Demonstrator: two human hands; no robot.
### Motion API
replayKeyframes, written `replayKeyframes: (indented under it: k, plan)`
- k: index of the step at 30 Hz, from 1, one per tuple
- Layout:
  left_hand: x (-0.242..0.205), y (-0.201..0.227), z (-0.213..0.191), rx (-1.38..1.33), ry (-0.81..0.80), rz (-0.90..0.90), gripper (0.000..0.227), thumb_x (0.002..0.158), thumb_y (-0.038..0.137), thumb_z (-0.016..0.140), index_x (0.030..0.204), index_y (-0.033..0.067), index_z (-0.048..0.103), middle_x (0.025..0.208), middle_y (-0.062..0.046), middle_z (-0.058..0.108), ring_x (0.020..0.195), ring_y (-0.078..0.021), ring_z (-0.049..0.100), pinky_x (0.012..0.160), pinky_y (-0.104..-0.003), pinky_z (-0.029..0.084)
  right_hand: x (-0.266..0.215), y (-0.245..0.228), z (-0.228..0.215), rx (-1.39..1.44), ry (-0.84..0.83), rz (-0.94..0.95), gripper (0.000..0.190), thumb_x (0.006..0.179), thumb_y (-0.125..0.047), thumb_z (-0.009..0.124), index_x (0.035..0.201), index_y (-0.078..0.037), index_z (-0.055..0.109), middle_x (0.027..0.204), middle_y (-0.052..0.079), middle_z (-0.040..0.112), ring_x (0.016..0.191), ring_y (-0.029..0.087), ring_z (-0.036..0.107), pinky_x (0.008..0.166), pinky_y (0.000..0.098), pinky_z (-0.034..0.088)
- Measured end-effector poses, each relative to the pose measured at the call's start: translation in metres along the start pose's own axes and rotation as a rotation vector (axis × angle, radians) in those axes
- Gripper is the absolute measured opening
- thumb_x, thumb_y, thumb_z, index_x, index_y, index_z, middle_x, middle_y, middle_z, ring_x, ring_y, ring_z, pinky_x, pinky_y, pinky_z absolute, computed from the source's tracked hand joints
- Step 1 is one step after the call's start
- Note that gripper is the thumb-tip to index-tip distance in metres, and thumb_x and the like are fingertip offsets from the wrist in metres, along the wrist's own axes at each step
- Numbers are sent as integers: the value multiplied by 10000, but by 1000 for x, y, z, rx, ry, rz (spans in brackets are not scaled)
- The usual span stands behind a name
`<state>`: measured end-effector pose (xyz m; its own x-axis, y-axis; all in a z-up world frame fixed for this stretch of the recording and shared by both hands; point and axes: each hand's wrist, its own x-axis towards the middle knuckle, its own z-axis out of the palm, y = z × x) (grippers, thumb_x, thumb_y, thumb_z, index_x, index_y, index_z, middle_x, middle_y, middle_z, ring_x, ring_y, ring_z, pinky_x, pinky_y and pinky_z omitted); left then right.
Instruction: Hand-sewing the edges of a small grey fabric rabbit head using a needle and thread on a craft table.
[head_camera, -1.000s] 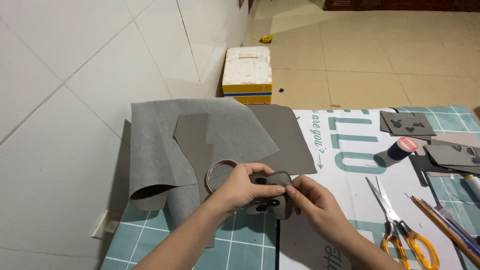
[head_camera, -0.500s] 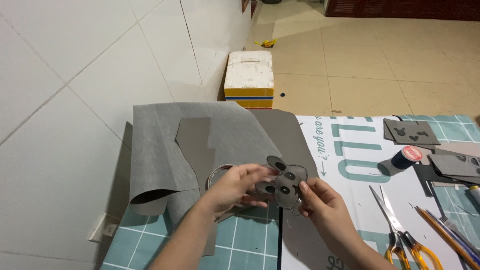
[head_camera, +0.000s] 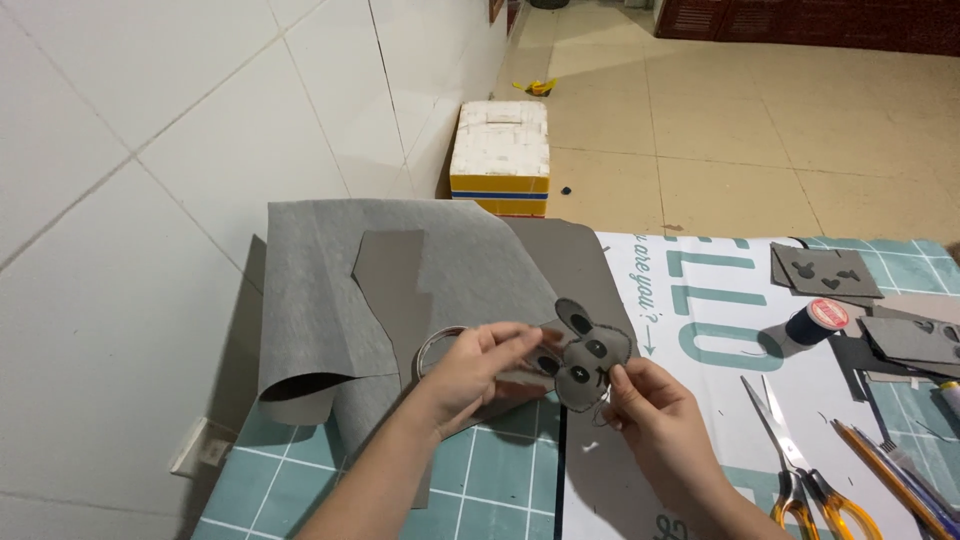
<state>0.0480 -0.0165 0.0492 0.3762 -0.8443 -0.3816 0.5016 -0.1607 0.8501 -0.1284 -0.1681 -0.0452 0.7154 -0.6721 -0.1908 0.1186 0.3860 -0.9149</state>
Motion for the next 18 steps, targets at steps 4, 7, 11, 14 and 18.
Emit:
replayKeyframes:
  k: [4, 7, 11, 14, 18]
  plan:
    - [6, -8, -1, 27, 52, 148, 377, 916, 264, 673, 1198, 16, 695, 1124, -137, 774, 1104, -219, 714, 760, -411, 657, 0, 7, 4, 17, -4, 27, 179, 987, -106, 688, 867, 11, 627, 696, 87, 421, 614, 249, 454, 585, 347, 337]
    - [7, -11, -4, 46, 119, 139, 308, 967, 256, 655, 1097, 0, 768, 1019, -138, 794, 963, -194, 760, 645, -297, 625, -1, 6, 6, -88, 0, 65, 235, 1002, -142, 680, 852, 33, 635, 724, 119, 480, 626, 248, 437, 594, 361, 347]
    - [1, -3, -2, 6, 95, 91, 377, 955, 319, 620, 1140, 12, 736, 1094, -160, 788, 1008, -267, 760, 717, -357, 647, -2, 6, 5, -14, 0, 63, 167, 990, -123, 692, 875, -5, 658, 681, 86, 448, 628, 244, 489, 604, 349, 365]
    - [-6, 7, 6, 110, 123, 49, 444, 873, 327, 671, 1206, 39, 726, 1189, -144, 780, 1103, -255, 732, 776, -338, 637, -3, -1, 7, -3, 22, 51, 168, 985, -129, 695, 882, -3, 657, 676, 68, 389, 628, 239, 434, 609, 344, 334]
    - [6, -9, 1, 75, 101, 69, 393, 892, 173, 713, 1243, -6, 723, 1125, -167, 791, 872, -256, 770, 675, -298, 645, 3, 5, 2, 51, 11, 85, 192, 992, -142, 684, 881, 14, 663, 677, 60, 365, 633, 231, 378, 631, 354, 363]
